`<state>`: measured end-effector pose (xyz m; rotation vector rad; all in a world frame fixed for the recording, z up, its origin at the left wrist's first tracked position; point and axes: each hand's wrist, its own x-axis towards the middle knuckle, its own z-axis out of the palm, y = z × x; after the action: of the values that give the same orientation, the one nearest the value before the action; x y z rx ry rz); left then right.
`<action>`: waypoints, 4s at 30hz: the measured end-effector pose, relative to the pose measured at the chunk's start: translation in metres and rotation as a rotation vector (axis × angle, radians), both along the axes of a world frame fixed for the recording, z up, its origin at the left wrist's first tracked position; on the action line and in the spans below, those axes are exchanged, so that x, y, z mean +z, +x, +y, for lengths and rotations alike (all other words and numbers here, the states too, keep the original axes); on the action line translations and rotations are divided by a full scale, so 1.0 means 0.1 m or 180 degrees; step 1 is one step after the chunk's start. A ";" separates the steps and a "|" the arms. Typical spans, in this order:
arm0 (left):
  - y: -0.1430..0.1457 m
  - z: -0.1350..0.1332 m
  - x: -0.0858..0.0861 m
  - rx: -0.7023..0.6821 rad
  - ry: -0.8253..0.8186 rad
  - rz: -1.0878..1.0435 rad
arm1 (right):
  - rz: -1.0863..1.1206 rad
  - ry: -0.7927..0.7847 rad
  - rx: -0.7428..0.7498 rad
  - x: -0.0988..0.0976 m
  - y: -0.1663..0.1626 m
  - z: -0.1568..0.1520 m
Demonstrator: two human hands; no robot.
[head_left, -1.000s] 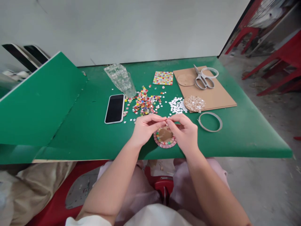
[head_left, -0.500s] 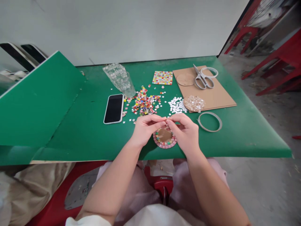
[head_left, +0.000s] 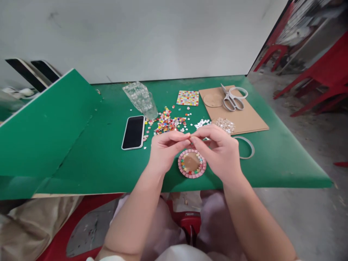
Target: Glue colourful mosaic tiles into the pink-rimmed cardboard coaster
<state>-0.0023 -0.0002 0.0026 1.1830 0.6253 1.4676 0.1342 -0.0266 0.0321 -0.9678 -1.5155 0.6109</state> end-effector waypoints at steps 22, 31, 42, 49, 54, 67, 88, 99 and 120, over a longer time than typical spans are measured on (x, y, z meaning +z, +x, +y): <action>-0.04 0.01 0.17 0.0213 -0.0082 -0.0550 | -0.0414 0.0055 0.0475 0.32 -0.06 0.17; -0.06 -0.02 0.13 0.0845 0.0849 0.0229 | -0.0945 0.0335 -0.0008 0.33 -0.03 0.10; -0.05 -0.02 0.14 0.1187 0.1366 0.0532 | -0.0663 0.0315 -0.0007 0.31 -0.08 0.11; -0.01 -0.04 0.18 0.0998 0.0602 0.0117 | -0.0427 0.0028 0.0225 0.30 -0.05 0.12; 0.02 -0.04 0.19 0.0859 0.0168 -0.0025 | -0.0502 0.0042 0.0203 0.30 -0.01 0.10; 0.02 -0.10 0.18 0.1264 0.0826 0.0294 | -0.0763 0.0177 -0.0097 0.31 -0.04 0.06; 0.04 -0.09 0.21 0.0816 0.0033 -0.0078 | -0.0545 -0.0060 0.0072 0.31 -0.03 0.05; 0.03 -0.12 0.19 0.1199 0.0453 0.0239 | -0.0749 0.0153 -0.0173 0.30 -0.04 0.02; 0.05 -0.12 0.23 0.0979 0.0242 -0.0033 | -0.0466 0.0168 -0.0097 0.31 -0.07 0.02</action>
<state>0.0028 -0.0117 0.0252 1.1737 0.7759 1.7677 0.1272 -0.0243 0.0633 -1.0111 -1.6350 0.4844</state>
